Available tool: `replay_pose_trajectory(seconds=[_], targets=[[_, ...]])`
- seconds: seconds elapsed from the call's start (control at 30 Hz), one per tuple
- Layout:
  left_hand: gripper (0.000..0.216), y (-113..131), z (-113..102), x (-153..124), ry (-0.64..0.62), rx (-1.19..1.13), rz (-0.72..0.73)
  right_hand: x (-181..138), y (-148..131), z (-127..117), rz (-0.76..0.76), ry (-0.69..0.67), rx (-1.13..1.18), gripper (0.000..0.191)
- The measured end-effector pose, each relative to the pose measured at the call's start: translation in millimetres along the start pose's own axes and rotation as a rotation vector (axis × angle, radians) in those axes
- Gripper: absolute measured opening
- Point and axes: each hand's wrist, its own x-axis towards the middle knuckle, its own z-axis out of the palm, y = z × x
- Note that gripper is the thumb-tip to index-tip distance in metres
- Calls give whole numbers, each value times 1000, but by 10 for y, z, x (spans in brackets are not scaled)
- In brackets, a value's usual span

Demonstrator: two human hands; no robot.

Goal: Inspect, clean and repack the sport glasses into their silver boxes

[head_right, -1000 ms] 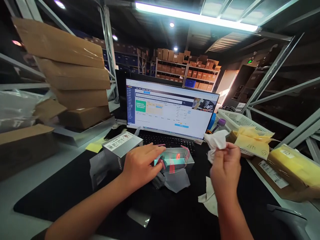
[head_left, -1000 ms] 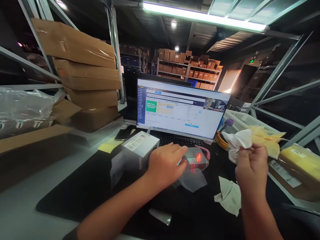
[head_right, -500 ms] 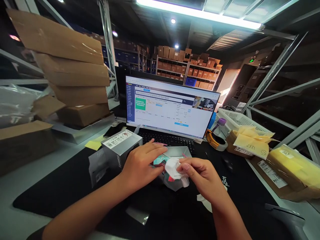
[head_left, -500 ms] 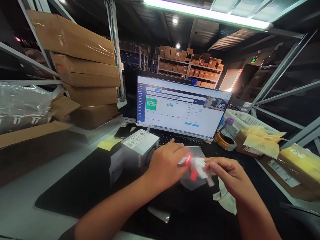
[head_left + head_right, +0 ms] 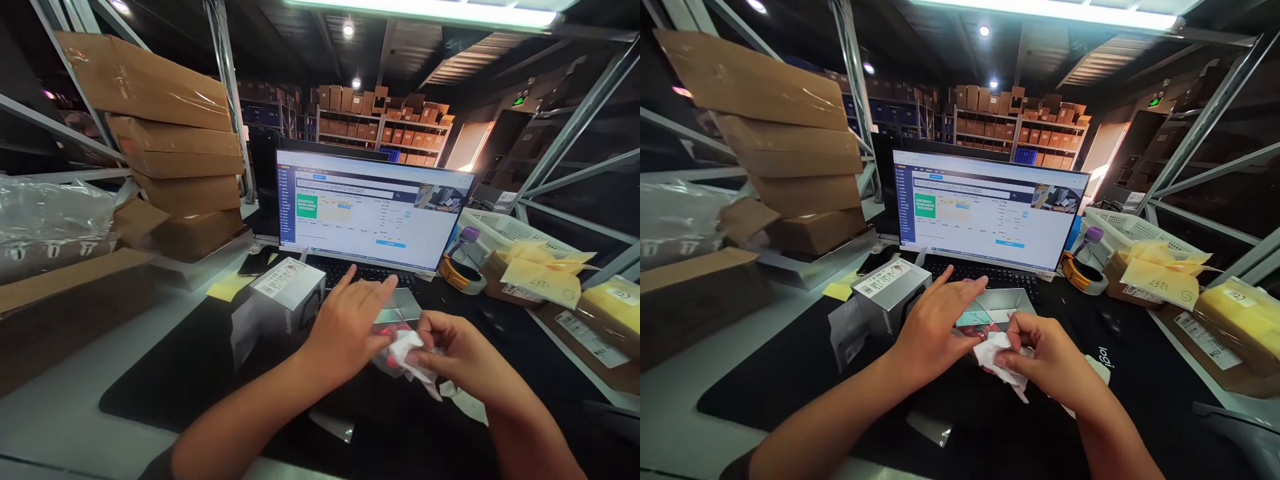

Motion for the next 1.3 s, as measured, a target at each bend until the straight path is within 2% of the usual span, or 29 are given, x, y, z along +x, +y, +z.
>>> replay_pose_trajectory(seconds=[0.07, 0.13, 0.23, 0.33, 0.43, 0.57, 0.7, 0.77, 0.9, 0.97, 1.07, 1.13, 1.2, 1.3], targets=[[71, 6, 1, -6, -2, -43, -27, -5, 4, -58, 8, -30, -10, 36], [77, 5, 1, -12, 19, -84, -27, -19, 7, -117, 5, -51, -48, 36], [79, -14, 2, -19, 86, -105, 0, -44, 13, -198, 9, -82, -120, 34], [74, -34, -3, -16, 99, -97, 36, -57, 3, -215, -13, -66, -181, 35], [64, -31, -26, 5, 87, -64, 110, -74, -37, -113, -28, 16, -268, 37], [47, 11, -50, 34, 83, -4, 281, -147, -104, 136, -96, 226, -416, 36], [34, 56, 22, 5, 68, 9, 473, -210, -123, 250, -170, 329, -389, 31], [40, 76, 63, -18, 132, 28, 385, -208, -103, 202, -139, 387, -322, 34], [54, 145, 42, -35, 318, 133, -22, -166, -54, 50, -104, 624, -104, 42], [48, 192, 7, -37, 284, 96, -119, -135, -53, 41, -127, 698, 26, 42], [49, 249, 2, -59, 106, 46, -151, -71, -86, 147, -171, 677, 188, 41], [56, 266, 36, -82, 44, 93, -111, -25, -119, 258, -186, 618, 275, 41], [53, 267, 76, -100, 48, 165, -56, 6, -147, 358, -186, 568, 323, 41], [34, 258, 113, -106, 102, 225, 1, 16, -161, 441, -189, 553, 270, 40]])
